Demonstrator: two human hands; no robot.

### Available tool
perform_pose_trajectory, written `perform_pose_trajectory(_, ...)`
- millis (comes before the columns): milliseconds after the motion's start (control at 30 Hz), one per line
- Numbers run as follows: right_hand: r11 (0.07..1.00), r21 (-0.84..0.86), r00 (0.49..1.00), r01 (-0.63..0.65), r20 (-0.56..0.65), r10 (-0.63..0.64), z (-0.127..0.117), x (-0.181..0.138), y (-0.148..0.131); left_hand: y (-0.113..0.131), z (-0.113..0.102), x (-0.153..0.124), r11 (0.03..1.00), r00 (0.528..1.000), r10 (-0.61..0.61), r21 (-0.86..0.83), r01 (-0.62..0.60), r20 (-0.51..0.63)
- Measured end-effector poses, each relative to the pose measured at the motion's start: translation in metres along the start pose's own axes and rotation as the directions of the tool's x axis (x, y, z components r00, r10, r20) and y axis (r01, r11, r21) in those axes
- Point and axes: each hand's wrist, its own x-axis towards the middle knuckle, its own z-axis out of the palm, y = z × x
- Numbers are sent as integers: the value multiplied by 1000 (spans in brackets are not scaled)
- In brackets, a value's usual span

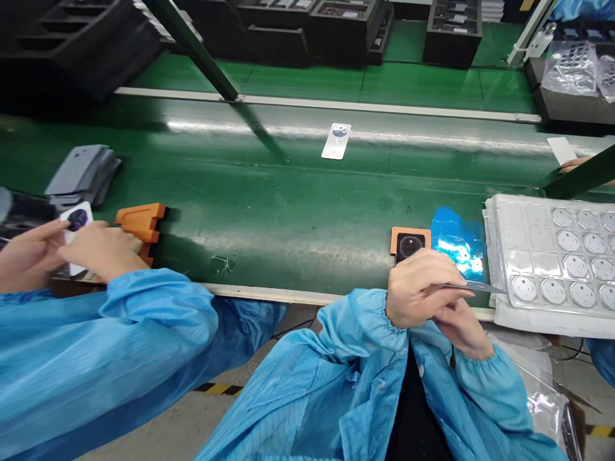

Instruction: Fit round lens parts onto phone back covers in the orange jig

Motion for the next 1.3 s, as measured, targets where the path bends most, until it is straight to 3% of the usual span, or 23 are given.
perform_pose_trajectory(67,979,-119,985,167,-19,-170,-2,-19,-18,4,-8,6,999,999,34,-4,-34,25)
perform_pose_trajectory(100,929,-204,940,309,-86,-331,-3,-25,-28,6,-11,8,999,998,44,-8,-44,37)
perform_pose_trajectory(167,735,-412,721,539,-226,-655,-3,-30,-49,10,-15,12,998,996,56,-3,-55,72)
perform_pose_trajectory(200,642,-501,625,580,-231,-746,-2,-28,-58,12,-16,13,998,993,64,4,-65,94)
perform_pose_trajectory(233,578,-563,585,591,-194,-788,-1,-26,-66,14,-18,13,997,989,75,12,-78,126)
perform_pose_trajectory(367,529,-593,694,607,71,-717,9,-11,-81,22,-23,14,993,962,105,20,-113,251)
perform_pose_trajectory(433,527,-565,694,634,117,-710,16,-9,-82,25,-24,14,993,959,107,9,-114,263)
perform_pose_trajectory(600,530,-526,664,666,93,-742,30,-10,-79,27,-19,13,983,962,185,-56,-177,202)
perform_pose_trajectory(800,575,-487,682,658,60,-729,30,-10,-75,20,-13,5,973,962,227,-68,-219,153)
perform_pose_trajectory(1000,594,-453,683,664,45,-729,28,-7,-73,9,-22,-14,993,925,114,-32,-110,363)
perform_pose_trajectory(1067,593,-446,674,670,32,-738,28,-6,-72,8,-24,-15,996,919,87,-6,-92,385)
perform_pose_trajectory(1300,573,-437,650,693,35,-759,29,0,-68,12,-12,-6,979,962,204,-58,-197,179)
